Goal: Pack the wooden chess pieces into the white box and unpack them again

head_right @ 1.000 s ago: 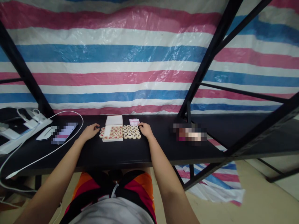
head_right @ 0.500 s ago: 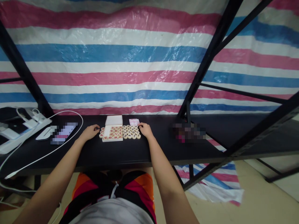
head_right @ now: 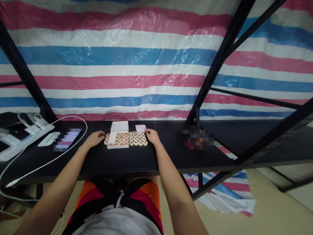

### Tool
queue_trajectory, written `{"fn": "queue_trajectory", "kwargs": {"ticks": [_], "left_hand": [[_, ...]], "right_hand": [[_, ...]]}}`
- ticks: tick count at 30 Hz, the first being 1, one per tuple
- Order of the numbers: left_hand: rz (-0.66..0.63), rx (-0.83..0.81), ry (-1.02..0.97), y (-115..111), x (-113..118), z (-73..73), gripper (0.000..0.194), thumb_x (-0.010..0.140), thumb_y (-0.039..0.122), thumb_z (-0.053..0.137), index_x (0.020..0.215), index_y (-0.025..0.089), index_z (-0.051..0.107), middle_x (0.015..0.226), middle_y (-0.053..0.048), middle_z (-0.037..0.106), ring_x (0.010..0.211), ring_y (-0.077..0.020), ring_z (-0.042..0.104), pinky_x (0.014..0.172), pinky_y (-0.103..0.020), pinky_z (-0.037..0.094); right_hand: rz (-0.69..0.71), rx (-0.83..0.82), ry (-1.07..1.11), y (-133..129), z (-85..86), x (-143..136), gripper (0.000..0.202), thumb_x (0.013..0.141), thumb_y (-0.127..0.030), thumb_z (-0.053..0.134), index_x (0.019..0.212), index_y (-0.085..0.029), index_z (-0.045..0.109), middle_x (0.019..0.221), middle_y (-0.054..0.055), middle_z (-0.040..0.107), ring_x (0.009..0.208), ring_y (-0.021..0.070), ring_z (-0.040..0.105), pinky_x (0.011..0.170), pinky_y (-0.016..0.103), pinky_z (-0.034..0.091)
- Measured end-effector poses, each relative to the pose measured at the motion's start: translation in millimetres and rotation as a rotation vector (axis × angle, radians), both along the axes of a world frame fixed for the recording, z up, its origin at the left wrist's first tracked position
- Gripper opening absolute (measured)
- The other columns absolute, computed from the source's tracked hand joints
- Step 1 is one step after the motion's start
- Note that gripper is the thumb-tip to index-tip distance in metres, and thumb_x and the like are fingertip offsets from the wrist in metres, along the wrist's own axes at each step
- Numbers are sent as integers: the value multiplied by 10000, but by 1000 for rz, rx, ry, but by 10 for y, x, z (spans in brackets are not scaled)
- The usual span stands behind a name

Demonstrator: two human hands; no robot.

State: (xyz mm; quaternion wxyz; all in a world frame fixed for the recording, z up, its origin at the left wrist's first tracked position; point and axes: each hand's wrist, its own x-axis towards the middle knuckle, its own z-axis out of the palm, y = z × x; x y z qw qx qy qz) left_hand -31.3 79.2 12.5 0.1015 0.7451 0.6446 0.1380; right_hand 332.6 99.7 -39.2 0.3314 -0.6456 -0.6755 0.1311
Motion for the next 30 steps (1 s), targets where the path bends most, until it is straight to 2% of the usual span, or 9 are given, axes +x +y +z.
{"fn": "queue_trajectory", "kwargs": {"ticks": [30], "left_hand": [[-11, 14, 31, 33, -15, -41, 316, 796, 360, 472, 1041, 226, 622, 923, -55, 668, 861, -216, 613, 676, -268, 418]], "right_hand": [[6, 15, 9, 2, -8, -3, 303, 789, -164, 461, 965, -252, 691, 1031, -13, 684, 1007, 160, 606, 934, 274, 426]]}}
